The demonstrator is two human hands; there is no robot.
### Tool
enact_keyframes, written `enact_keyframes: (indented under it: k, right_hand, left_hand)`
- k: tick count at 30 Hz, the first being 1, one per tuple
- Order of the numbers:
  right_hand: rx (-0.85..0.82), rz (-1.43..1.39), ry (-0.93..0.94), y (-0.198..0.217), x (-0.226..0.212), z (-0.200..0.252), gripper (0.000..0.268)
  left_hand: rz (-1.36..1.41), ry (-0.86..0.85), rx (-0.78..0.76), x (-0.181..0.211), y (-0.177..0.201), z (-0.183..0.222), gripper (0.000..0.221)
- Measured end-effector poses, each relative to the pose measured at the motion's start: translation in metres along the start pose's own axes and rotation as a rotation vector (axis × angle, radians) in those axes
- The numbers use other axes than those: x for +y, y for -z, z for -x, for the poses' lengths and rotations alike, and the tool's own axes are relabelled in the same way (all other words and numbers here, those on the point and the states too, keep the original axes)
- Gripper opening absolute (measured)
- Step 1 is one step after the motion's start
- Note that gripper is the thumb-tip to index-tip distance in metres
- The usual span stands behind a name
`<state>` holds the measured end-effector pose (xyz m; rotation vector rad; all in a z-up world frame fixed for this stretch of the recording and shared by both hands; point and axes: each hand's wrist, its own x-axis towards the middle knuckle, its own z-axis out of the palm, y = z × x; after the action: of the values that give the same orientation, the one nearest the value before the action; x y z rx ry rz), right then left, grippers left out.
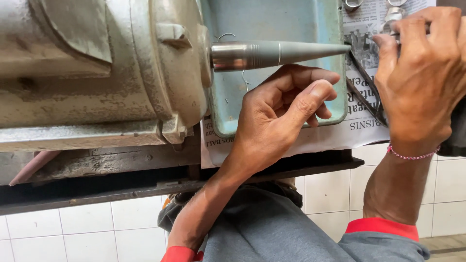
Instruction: Polish a metal ring using a bench-mounted polishing machine with a tapered spindle.
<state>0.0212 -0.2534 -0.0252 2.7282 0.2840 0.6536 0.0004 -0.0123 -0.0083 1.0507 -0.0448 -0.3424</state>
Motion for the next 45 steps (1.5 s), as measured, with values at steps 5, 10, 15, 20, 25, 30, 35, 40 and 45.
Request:
enact_keyframes:
  k: [5, 10, 15, 20, 25, 30, 35, 40, 45]
  right_hand:
    - [-0.050, -0.023, 0.028, 0.009, -0.002, 0.005, 0.018]
    - [-0.034, -0.068, 0.046, 0.008, 0.006, 0.015, 0.015]
    - [0.084, -0.414, 0.093, 0.011, 0.006, 0.017, 0.011]
    - [0.113, -0.895, -0.104, 0.028, -0.017, 0.017, 0.013]
    - [0.128, -1.290, -0.262, 0.034, -0.030, 0.018, 0.034]
    - [0.118, -1.430, -0.409, 0.040, -0.036, 0.019, 0.039]
    - [0.115, -1.442, -0.394, 0.038, -0.036, 0.023, 0.043]
    - [0.099, -1.389, -0.348, 0.056, -0.048, 0.022, 0.047]
    - [0.195, -1.219, -0.130, 0.062, -0.062, 0.030, 0.029]
  left_hand:
    - [0.000, 0.006, 0.001, 0.003, 0.001, 0.000, 0.025]
    - [-0.010, 0.020, -0.010, 0.005, 0.002, 0.002, 0.026]
    - [-0.005, 0.008, -0.008, 0.001, 0.000, 0.001, 0.026]
    - [-0.011, 0.016, -0.004, 0.004, -0.003, 0.001, 0.026]
    - [-0.012, 0.013, -0.009, 0.002, -0.002, 0.001, 0.026]
    - [-0.043, 0.016, -0.002, 0.004, -0.004, 0.001, 0.027]
    - [-0.031, 0.009, 0.010, 0.002, -0.006, 0.000, 0.025]
    - [-0.169, -0.033, 0.042, 0.007, -0.013, 0.004, 0.028]
    - [-0.386, -0.275, 0.029, 0.003, -0.020, 0.006, 0.014]
